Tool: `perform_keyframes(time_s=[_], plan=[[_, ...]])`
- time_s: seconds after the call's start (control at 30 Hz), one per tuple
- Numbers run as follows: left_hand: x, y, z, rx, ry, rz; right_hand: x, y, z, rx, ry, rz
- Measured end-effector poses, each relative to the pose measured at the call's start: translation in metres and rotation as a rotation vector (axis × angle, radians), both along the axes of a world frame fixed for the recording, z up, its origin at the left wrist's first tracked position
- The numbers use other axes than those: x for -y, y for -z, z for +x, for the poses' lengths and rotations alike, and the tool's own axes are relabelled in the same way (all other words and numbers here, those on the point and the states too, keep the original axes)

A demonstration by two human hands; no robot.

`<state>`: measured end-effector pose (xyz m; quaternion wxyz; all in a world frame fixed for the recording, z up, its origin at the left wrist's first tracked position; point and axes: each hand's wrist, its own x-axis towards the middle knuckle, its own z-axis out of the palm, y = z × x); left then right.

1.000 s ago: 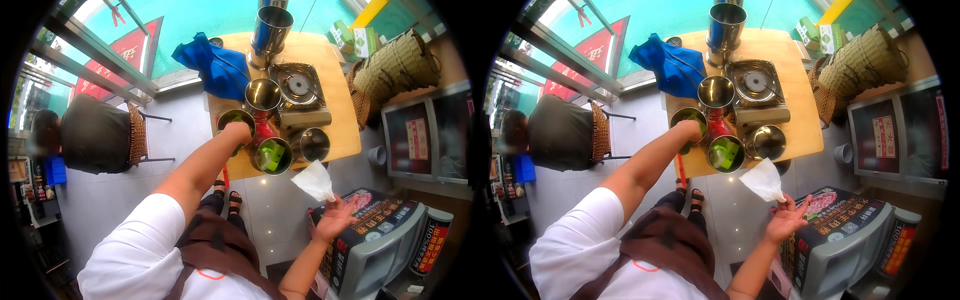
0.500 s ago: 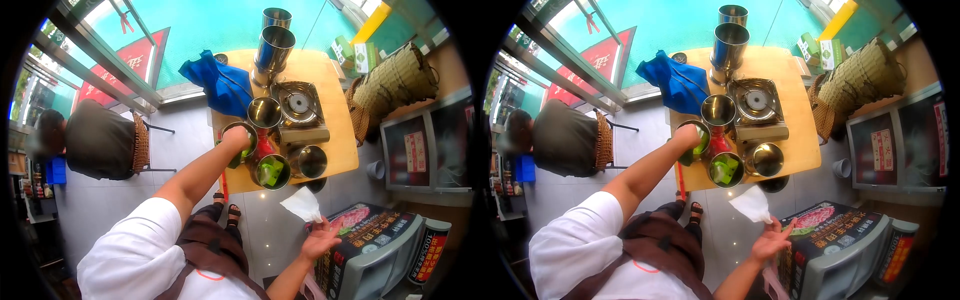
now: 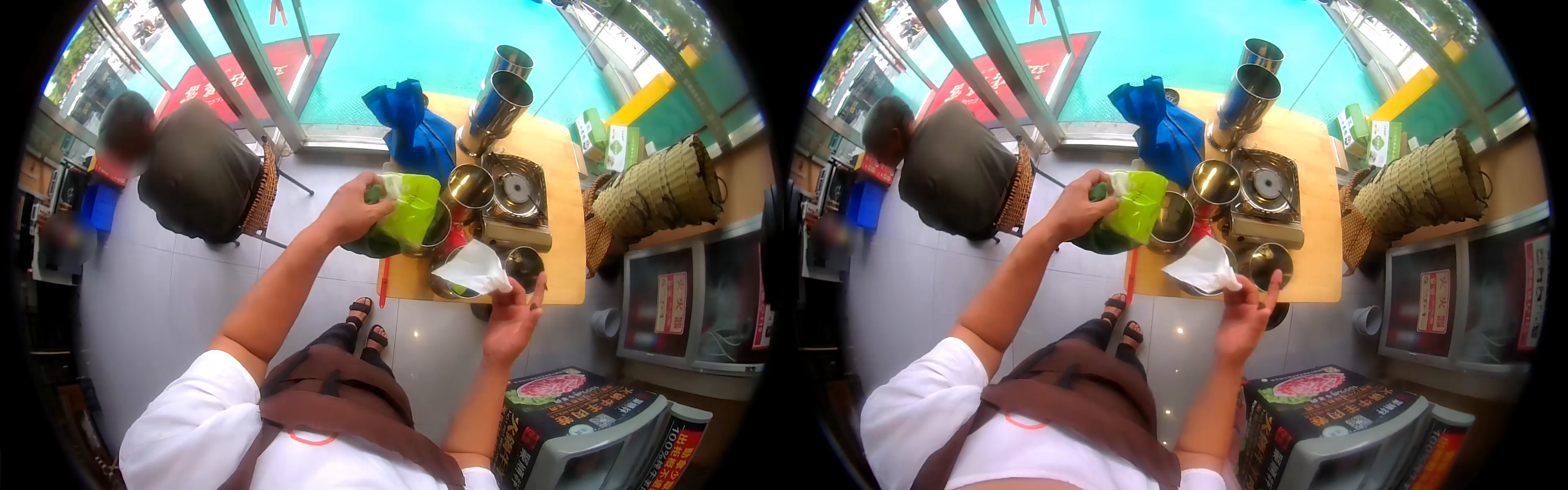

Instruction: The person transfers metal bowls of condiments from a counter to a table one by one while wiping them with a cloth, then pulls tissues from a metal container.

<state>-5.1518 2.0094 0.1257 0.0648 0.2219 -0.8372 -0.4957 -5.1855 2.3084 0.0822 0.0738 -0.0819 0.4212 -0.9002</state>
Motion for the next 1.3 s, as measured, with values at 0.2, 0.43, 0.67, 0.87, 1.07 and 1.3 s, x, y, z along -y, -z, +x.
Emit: perform_keyframes(time_s=[0.2,0.43,0.67,0.87,1.07,1.3], plan=[[0.009,0.01,0.152,0.383,0.08,0.12,0.108,-0.013,0.036,0.097,-0.503,-0.234],[0.007,0.026,0.313,0.174,-0.322,0.209,0.229,0.006,0.159,0.084,-1.149,-0.098],[0.031,0.014,0.494,0.009,-0.744,0.248,0.342,0.01,0.333,-0.002,-1.627,0.15],[0.039,0.02,0.651,0.172,-1.206,-0.019,0.415,-0.002,0.497,-0.046,-1.806,0.223],[0.058,0.063,0.757,-0.33,-1.177,0.455,0.46,0.004,0.63,-0.047,-2.037,0.263],[0.106,0.051,0.825,-0.488,-1.349,0.352,0.528,-0.001,0.727,0.03,-2.24,0.454]])
